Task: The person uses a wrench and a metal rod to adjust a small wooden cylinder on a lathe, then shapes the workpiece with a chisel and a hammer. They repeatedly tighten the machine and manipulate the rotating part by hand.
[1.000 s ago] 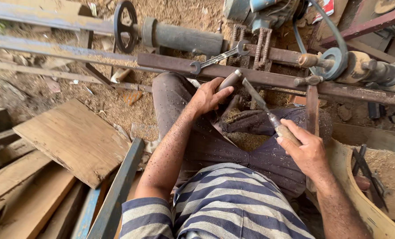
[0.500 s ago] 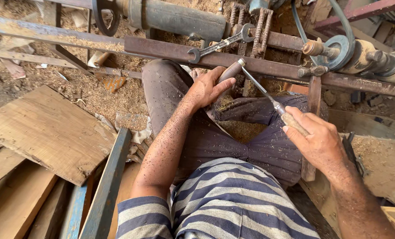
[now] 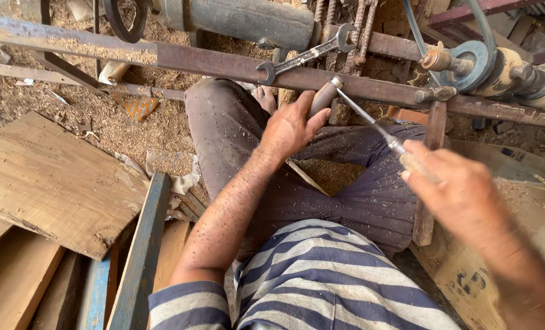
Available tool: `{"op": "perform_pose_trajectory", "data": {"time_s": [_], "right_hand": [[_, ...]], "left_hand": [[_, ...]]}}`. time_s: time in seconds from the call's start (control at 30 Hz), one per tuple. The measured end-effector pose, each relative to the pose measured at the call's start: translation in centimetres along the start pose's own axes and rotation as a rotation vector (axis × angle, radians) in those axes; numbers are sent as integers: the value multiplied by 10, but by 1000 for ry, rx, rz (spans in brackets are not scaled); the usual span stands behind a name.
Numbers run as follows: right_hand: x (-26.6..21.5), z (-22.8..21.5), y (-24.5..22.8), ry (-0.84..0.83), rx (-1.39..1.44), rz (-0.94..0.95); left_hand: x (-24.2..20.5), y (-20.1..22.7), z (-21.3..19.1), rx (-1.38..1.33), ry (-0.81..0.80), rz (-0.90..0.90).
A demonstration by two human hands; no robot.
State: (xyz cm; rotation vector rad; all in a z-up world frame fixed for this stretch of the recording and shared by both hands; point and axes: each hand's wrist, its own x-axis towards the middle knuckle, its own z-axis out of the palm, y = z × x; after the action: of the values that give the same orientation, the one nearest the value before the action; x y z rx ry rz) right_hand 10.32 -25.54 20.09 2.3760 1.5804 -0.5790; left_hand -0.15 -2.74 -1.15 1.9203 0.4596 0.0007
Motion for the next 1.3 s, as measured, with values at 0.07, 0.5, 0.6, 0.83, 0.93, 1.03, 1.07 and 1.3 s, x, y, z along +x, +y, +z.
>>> {"op": "perform_pose_trajectory", "data": {"time_s": [0.07, 0.5, 0.6, 0.83, 0.93, 1.03, 1.07, 1.3], "right_hand": [[-6, 17, -35, -43, -152, 172], [-14, 8, -45, 223, 425, 379], [-8, 1, -50, 162, 438, 431], [-2, -10, -42, 54, 127, 360], [2, -19, -29, -16, -4, 262], [-2, -22, -24, -3, 58, 267], [0, -19, -20, -14, 177, 311], [0, -7, -30, -29, -168, 192]], "left_hand": [[-2, 8, 3, -120, -57, -131], [-8, 7, 11, -257, -10, -126], [-8, 4, 14, -245, -29, -136], [-7, 4, 10, -196, -19, -94], [-8, 4, 8, -148, -1, -71], [-8, 2, 9, -92, -8, -61], [-7, 1, 10, -55, -5, -44], [-3, -6, 12, -153, -10, -23]]}}
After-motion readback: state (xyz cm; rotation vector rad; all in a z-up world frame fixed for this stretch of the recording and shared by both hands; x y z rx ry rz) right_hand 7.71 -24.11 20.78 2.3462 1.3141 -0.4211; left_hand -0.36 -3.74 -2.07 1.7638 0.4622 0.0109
